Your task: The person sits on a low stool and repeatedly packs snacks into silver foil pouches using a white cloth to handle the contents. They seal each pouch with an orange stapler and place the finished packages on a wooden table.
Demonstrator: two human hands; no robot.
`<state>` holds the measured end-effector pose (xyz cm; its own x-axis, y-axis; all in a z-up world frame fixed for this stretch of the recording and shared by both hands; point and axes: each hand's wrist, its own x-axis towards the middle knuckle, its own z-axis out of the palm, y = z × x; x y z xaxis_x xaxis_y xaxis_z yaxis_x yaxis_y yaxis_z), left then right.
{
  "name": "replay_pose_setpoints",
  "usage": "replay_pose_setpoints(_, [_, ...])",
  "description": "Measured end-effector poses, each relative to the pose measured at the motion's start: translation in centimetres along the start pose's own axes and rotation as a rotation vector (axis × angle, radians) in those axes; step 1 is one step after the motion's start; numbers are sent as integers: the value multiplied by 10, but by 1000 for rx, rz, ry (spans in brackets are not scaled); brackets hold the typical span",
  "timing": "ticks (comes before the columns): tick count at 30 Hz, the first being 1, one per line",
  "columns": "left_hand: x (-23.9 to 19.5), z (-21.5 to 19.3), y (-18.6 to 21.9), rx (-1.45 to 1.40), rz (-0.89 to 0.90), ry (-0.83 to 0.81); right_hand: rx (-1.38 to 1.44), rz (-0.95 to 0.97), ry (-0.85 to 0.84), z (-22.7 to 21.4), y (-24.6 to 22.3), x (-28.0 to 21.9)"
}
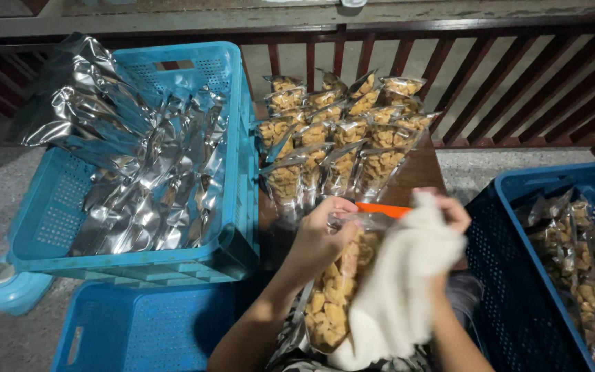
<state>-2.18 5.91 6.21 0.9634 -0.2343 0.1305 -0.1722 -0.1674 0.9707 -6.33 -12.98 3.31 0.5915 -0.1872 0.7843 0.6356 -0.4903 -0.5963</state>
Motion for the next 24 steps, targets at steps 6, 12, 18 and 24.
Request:
replay_pose_setpoints(6, [-3,0,3,22,156,44,-213,16,-231,18,2,2])
replay_pose_setpoints(12, [-6,-5,10,35,156,50,-590,-238,-412,6,-6,18])
replay_pose_setpoints(18, [-14,13,22,70,-295,-109,-314,-69,-517,3,12,44])
replay_pose_setpoints(24, [-13,13,24,-75,139,-18,6,27,-614,-4,7,53])
